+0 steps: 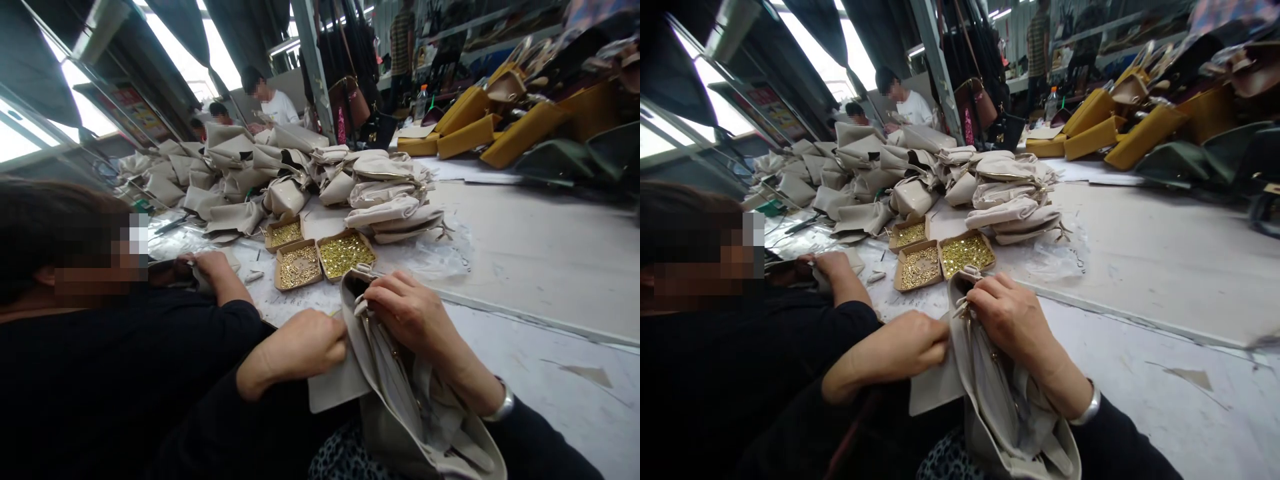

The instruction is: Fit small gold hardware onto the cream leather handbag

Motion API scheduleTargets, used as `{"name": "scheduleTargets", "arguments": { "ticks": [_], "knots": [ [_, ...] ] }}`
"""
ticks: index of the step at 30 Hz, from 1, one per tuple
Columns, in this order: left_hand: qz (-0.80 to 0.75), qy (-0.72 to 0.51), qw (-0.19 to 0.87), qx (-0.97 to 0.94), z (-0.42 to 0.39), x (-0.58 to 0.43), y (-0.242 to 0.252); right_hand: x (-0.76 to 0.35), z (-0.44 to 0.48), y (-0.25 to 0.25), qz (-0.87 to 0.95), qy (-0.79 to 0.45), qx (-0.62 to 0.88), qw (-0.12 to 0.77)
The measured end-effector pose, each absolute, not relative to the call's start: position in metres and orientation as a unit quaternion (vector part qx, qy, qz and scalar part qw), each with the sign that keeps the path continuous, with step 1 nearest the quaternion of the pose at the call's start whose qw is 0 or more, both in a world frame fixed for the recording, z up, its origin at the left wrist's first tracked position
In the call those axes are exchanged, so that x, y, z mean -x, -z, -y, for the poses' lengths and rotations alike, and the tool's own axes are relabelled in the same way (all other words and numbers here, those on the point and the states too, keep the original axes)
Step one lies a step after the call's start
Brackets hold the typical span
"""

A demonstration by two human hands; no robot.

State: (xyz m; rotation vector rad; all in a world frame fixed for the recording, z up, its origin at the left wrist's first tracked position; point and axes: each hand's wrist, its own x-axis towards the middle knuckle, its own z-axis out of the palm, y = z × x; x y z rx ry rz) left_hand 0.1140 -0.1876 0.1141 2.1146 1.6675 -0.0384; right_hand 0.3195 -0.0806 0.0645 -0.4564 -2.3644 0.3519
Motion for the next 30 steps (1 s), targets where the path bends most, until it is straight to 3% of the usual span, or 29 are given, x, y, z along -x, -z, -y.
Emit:
{"name": "scheduleTargets", "arguments": {
  "ticks": [3, 5, 8, 15, 23, 30],
  "knots": [
    [-0.659, -0.258, 0.173, -0.685, 0.168, -0.130, -0.114, -0.322, 0.086, -0.058, 0.889, -0.160, 0.205, 0.376],
    [-0.632, -0.405, 0.207, -0.628, 0.161, -0.139, -0.100, -0.324, 0.086, -0.055, 0.878, -0.170, 0.221, 0.390],
    [-0.570, -0.497, 0.300, -0.581, 0.160, -0.147, -0.078, -0.326, 0.085, -0.051, 0.868, -0.195, 0.223, 0.399],
    [-0.626, -0.497, 0.248, -0.547, 0.165, -0.149, -0.063, -0.328, 0.081, -0.039, 0.828, -0.289, 0.163, 0.452],
    [-0.655, -0.483, 0.275, -0.512, 0.161, -0.145, -0.059, -0.348, 0.085, -0.070, 0.921, -0.264, 0.073, 0.278],
    [-0.636, -0.474, 0.187, -0.579, 0.167, -0.165, -0.049, -0.337, 0.099, -0.056, 0.926, -0.215, 0.125, 0.283]
  ]
}}
